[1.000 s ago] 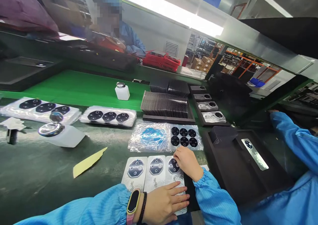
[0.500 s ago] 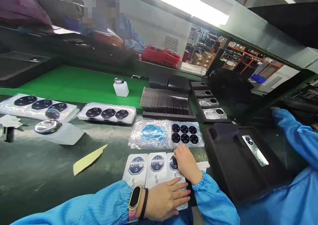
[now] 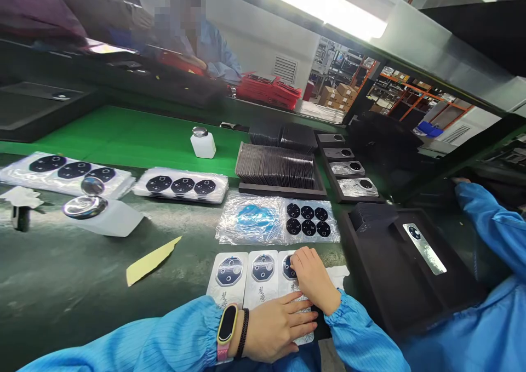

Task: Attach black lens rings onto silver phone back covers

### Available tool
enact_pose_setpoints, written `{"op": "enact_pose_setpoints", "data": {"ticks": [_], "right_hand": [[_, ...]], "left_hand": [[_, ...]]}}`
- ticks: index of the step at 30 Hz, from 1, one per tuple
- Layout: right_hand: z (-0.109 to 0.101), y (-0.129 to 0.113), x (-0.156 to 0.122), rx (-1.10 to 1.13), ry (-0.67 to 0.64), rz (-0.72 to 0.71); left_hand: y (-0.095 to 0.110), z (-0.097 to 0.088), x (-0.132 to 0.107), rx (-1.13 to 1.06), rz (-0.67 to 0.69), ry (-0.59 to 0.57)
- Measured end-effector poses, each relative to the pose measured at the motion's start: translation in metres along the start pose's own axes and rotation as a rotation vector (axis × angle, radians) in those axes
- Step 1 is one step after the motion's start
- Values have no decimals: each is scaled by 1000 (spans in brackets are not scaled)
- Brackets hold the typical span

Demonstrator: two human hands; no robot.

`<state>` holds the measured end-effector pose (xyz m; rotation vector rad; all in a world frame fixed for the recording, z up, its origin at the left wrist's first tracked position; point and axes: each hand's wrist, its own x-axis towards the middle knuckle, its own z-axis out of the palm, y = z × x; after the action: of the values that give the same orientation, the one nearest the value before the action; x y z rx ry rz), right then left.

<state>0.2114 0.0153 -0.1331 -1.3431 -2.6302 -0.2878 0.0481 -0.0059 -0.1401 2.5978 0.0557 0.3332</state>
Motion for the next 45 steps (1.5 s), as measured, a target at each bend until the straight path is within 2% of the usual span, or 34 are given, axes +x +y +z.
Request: {"op": "enact_pose_setpoints", "data": {"ticks": [5,9,13,16,18,24,28,32,37,39,45], "right_hand": [[-12,-8,-17,23,-28,-94],[-26,-6,-32,193,-55,-34],[-39,7,-27,431,15,108],[-42,16,-2,586,56,282],[-38,20,25,625,16,368],[-4,22,112,558,-2,394],[10,19,134,480,-4,360],[8,18,134,426,-5,316],[-7,18,125,389,-36,313],[-15,15,117,393,-93,276],[-31,-10,92,385,-387,87]], "left_hand": [[-1,6,2,-4,-19,8],[-1,5,2,-35,-9,23],[-1,0,0,-36,-15,-12],[-1,-4,-1,-13,-8,-21],[-1,-4,-1,17,-4,-28],[-6,5,2,67,4,-2],[-7,9,4,95,5,-2],[-8,10,5,113,20,10],[-8,13,5,145,13,5],[-8,13,4,165,19,-6],[-7,8,7,204,43,12]]}}
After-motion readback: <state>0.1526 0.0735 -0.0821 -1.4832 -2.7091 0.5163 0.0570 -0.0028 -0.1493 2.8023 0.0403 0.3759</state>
